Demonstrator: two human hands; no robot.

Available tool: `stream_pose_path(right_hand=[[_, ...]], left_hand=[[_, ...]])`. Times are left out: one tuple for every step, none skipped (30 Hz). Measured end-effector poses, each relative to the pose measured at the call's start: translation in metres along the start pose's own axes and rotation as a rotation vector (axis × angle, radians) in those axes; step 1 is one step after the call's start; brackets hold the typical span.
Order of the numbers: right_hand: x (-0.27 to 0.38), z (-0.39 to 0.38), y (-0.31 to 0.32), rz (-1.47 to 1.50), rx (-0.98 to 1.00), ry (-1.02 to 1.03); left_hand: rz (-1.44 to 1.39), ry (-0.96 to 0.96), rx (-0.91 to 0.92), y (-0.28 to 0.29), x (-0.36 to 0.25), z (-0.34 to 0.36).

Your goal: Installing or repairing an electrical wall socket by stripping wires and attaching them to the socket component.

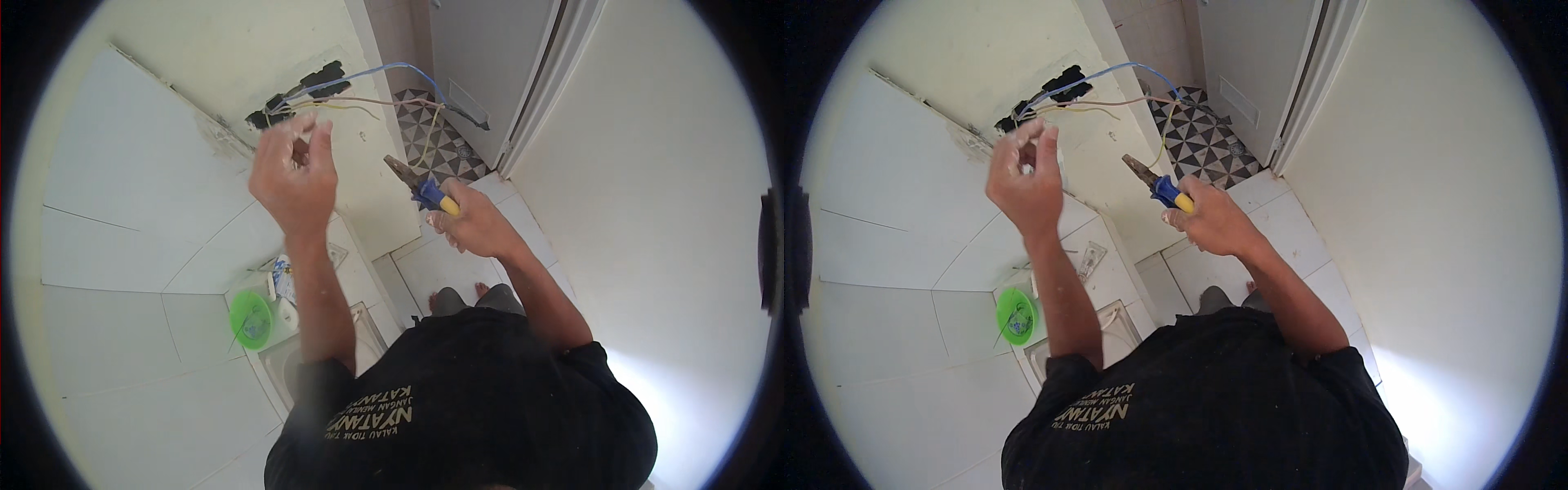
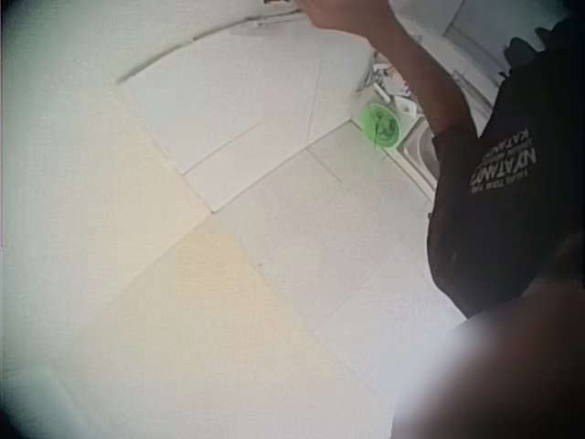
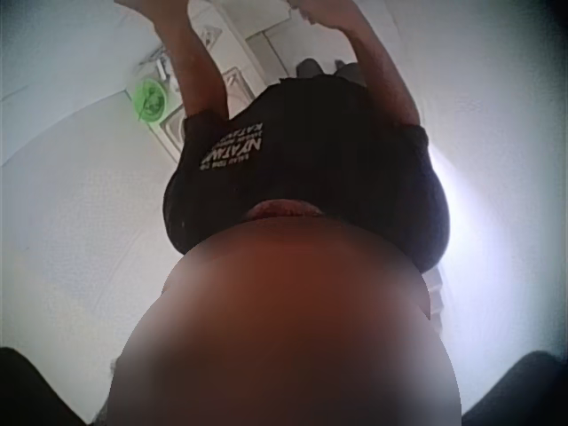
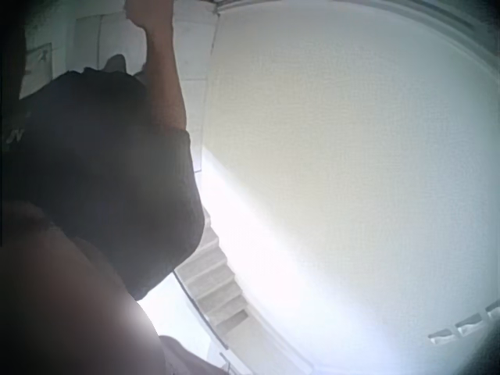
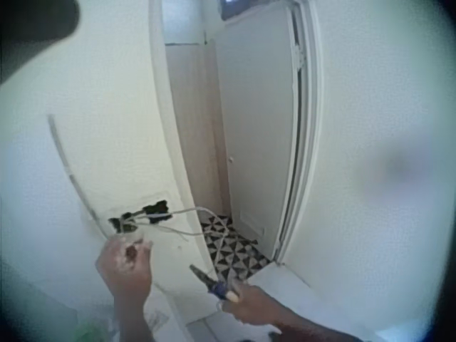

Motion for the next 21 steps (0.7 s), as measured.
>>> stream_pose_path(right_hand=[[0.0,0.001,-0.008,0.098,0.114,-0.062],[0.0,0.002,-0.008,0.101,0.116,-0.057],[-0.003,0.005,-0.006,0.115,0.123,-0.059],[-0.001,0.005,-0.008,0.13,0.145,-0.053],[-0.001,0.007,-0.009,0.131,0.151,-0.047],[0.002,0.01,-0.005,0.138,0.117,-0.022],[0.004,0.013,0.0,0.144,0.081,0.003],[0.006,0.013,0.002,0.143,0.085,0.013],[0.004,0.015,0.005,0.137,0.066,-0.009],[0.002,0.017,0.008,0.131,0.047,-0.032],[0.003,0.02,0.009,0.13,0.052,-0.025],[0.0,0.02,0.01,0.147,0.032,-0.042],[-0.002,0.021,0.012,0.165,0.011,-0.06],[-0.003,0.021,0.011,0.164,0.016,-0.058],[-0.002,0.022,0.012,0.164,0.016,-0.051],[-0.002,0.023,0.013,0.166,0.016,-0.045],[-0.002,0.021,0.013,0.163,0.023,-0.043],[-0.002,0.016,0.015,0.124,0.021,-0.041],[-0.002,0.011,0.017,0.085,0.02,-0.04],[-0.002,0.007,0.019,0.084,0.023,-0.041],[-0.004,0.001,0.017,0.102,0.055,-0.057]], left_hand=[[0.067,-0.153,0.067,0.0,-0.016,0.012],[0.071,-0.157,0.066,0.003,-0.017,0.021],[0.074,-0.169,0.16,-0.011,-0.016,0.029],[0.094,-0.181,0.249,-0.017,-0.017,0.036],[0.133,-0.187,0.305,-0.021,-0.016,0.045],[0.141,-0.191,0.298,-0.018,-0.011,0.054],[0.133,-0.208,0.389,-0.026,-0.002,0.059],[0.125,-0.225,0.482,-0.032,0.004,0.061],[0.133,-0.227,0.475,-0.029,0.008,0.065],[0.149,-0.212,0.523,-0.031,0.014,0.067],[0.163,-0.197,0.571,-0.033,0.02,0.067],[0.168,-0.196,0.566,-0.033,0.024,0.07],[0.207,-0.216,0.607,-0.037,0.029,0.07],[0.246,-0.234,0.648,-0.041,0.033,0.069],[0.251,-0.231,0.643,-0.044,0.038,0.07],[0.317,-0.308,0.658,-0.05,0.037,0.068],[0.384,-0.384,0.673,-0.054,0.035,0.065],[0.385,-0.382,0.673,-0.056,0.034,0.065],[0.325,-0.353,0.604,-0.049,0.029,0.068],[0.267,-0.323,0.535,-0.043,0.026,0.072],[0.27,-0.318,0.537,-0.04,0.025,0.072]])
Point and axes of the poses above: each hand's wrist, its own z-axis towards the middle knuckle, its own y-axis out of the back of the hand, x = y × z, the point moved 9 cm from there along z, towards the middle knuckle, and after that the axes turned 4 degrees about -y, right-handed, at the moved point
